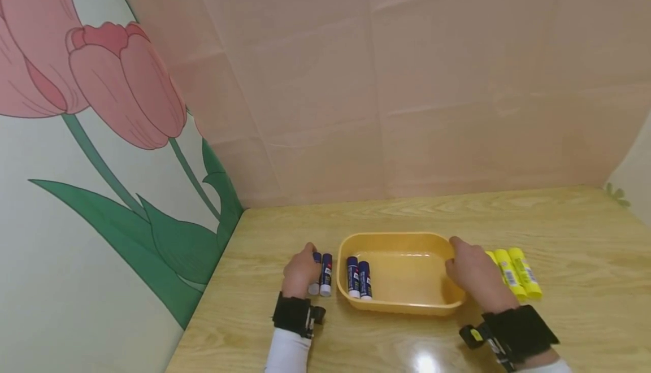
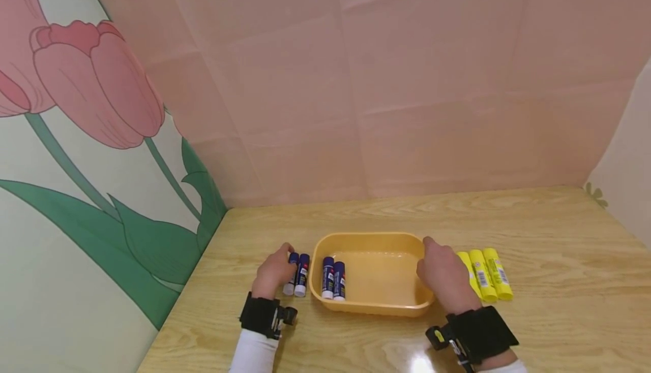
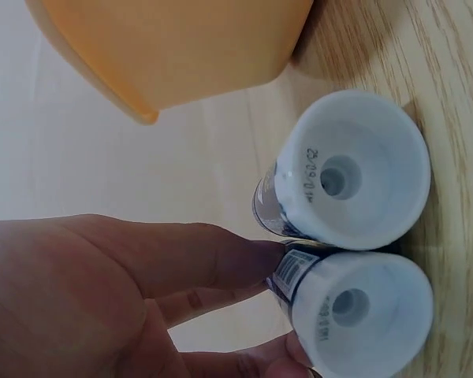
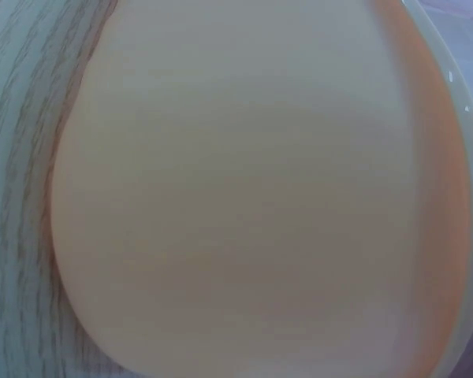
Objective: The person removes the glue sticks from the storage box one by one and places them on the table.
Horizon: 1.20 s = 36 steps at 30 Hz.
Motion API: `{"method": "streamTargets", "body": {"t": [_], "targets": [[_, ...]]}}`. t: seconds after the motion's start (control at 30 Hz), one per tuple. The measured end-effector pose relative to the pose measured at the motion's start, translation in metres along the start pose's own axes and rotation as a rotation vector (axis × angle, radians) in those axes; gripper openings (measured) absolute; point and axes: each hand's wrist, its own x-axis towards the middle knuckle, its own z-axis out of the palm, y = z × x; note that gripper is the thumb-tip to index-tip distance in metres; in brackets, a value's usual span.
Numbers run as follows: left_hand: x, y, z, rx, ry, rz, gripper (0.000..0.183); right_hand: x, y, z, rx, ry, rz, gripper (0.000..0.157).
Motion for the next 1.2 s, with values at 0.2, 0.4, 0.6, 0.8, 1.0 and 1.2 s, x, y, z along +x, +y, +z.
{"method": "streamTargets", "body": {"t": [0.2,0.4,0.6,0.8,1.0,1.2], "targets": [[0.0,0.0,-0.001,-0.006,0.012,0.02,0.035,0.001,0.002,0.001,-0.005,0.014,-0.02,0.052],[-0.001,0.0,-0.002,-0.017,0.012,0.023,0.032,0.003,0.001,0.0,-0.02,0.011,-0.012,0.052],[0.0,0.0,-0.001,-0.002,0.01,0.024,0.03,0.003,0.001,0.0,-0.013,-0.006,0.008,0.053],[-0.002,0.004,0.002,-0.033,0.053,0.01,0.046,0.002,0.001,0.001,-0.006,-0.014,0.008,0.054],[-0.003,0.01,0.007,-0.04,0.062,-0.014,0.067,0.002,0.001,0.001,-0.01,-0.008,0.007,0.054],[-0.004,0.012,0.007,0.001,0.066,-0.006,0.061,0.002,0.0,0.0,-0.001,-0.015,0.015,0.054]]}}
